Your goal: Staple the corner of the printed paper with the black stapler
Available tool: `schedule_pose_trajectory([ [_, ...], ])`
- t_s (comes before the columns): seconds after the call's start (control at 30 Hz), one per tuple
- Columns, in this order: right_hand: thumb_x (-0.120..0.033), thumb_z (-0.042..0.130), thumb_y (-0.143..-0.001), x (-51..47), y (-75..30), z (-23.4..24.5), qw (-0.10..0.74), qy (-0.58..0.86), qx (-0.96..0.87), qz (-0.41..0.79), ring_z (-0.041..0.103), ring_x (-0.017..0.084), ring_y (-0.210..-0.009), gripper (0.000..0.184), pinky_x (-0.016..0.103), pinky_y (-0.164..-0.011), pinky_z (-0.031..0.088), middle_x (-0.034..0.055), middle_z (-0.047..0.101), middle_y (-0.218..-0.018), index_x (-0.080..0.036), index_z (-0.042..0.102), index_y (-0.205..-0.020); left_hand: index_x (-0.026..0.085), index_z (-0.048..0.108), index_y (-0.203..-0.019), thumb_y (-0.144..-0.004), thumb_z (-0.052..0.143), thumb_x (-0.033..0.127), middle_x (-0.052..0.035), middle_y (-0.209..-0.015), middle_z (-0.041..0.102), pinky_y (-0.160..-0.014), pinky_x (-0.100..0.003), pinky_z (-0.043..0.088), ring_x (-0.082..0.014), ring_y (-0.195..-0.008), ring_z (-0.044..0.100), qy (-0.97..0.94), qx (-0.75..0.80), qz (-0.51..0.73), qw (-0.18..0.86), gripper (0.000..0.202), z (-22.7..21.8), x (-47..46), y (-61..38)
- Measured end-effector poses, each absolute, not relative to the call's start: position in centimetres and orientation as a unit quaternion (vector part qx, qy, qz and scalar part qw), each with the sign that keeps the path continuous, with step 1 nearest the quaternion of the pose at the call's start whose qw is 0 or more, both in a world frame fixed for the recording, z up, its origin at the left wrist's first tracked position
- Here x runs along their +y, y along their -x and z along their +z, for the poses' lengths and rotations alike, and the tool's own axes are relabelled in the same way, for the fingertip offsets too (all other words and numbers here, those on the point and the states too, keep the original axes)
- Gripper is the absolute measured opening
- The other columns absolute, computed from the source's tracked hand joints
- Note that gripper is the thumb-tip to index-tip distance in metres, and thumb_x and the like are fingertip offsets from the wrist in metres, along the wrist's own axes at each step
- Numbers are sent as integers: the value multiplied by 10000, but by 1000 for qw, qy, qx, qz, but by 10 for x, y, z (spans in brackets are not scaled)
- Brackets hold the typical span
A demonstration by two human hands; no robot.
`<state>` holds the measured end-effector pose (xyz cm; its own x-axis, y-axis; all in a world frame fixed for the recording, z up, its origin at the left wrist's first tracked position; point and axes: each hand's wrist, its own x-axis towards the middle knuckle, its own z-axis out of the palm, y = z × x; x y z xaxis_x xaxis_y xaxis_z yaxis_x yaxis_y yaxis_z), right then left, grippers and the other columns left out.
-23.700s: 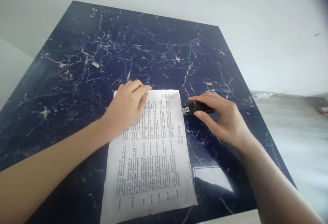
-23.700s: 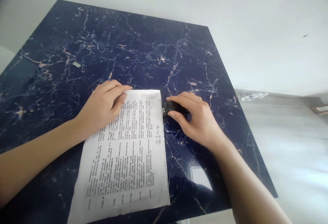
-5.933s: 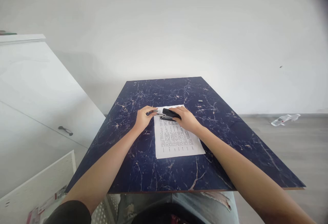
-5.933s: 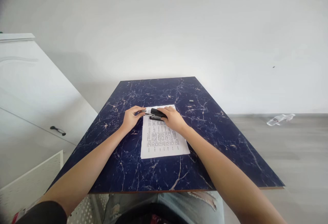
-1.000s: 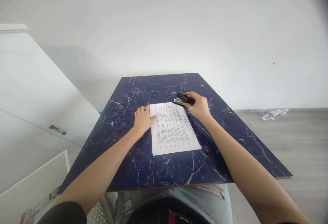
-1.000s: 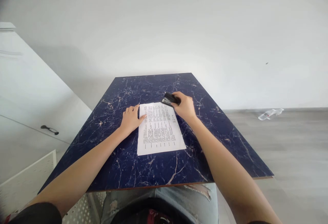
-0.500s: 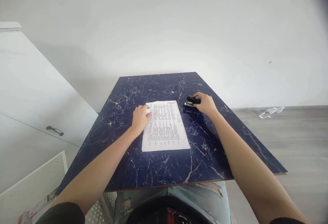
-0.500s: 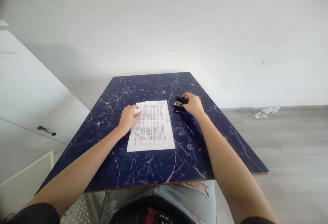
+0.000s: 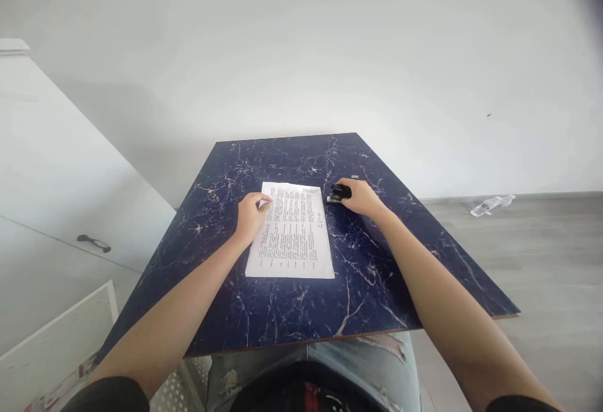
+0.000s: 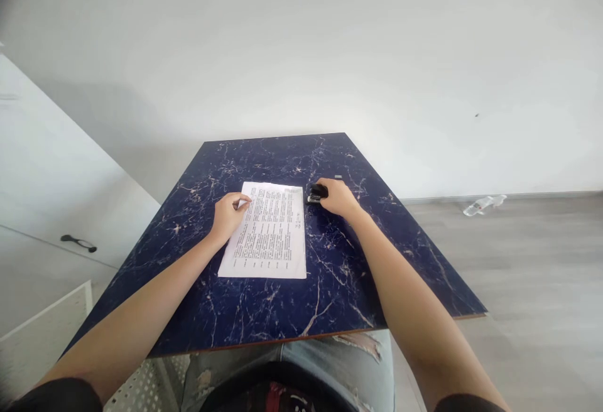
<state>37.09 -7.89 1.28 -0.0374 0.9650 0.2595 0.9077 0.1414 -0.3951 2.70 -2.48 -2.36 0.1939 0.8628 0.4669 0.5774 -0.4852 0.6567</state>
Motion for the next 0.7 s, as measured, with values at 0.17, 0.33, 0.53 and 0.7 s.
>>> schedule_pose_trajectory([
  [0.17,-110,603,-723,-80,-359,11,221,668,-710,29,707,297,-963,392,312,-760,501,74,776,-1042,-232,715,-1079,217,775,-897,-848,630,114,-44,-938,757,-816,-347,527,-191,-779,650,-753,479,417,172,185,-21,-26,-27],
  [0.33,-110,603,-729,-79,-360,11,217,665,-714,27,703,294,-967,404,310,-761,500,75,776,-1065,-231,708,-1100,212,761,-957,-873,609,143,-55,-1067,758,-855,-345,551,-202,-905,698,-744,457,444,201,187,-22,-24,-28],
  [0.53,-112,605,-731,-79,-360,10,214,665,-714,29,701,298,-947,396,319,-756,500,84,771,-1040,-220,712,-1096,190,760,-989,-876,627,178,-76,-1129,765,-848,-342,578,-212,-918,738,-695,467,467,285,175,-20,-24,-28],
  [0.7,-110,605,-728,-81,-359,12,219,667,-712,34,697,297,-947,388,320,-760,499,82,772,-1047,-219,720,-1081,188,766,-1017,-870,653,198,-79,-1099,780,-791,-329,577,-203,-825,746,-670,480,471,315,186,-22,-22,-27],
])
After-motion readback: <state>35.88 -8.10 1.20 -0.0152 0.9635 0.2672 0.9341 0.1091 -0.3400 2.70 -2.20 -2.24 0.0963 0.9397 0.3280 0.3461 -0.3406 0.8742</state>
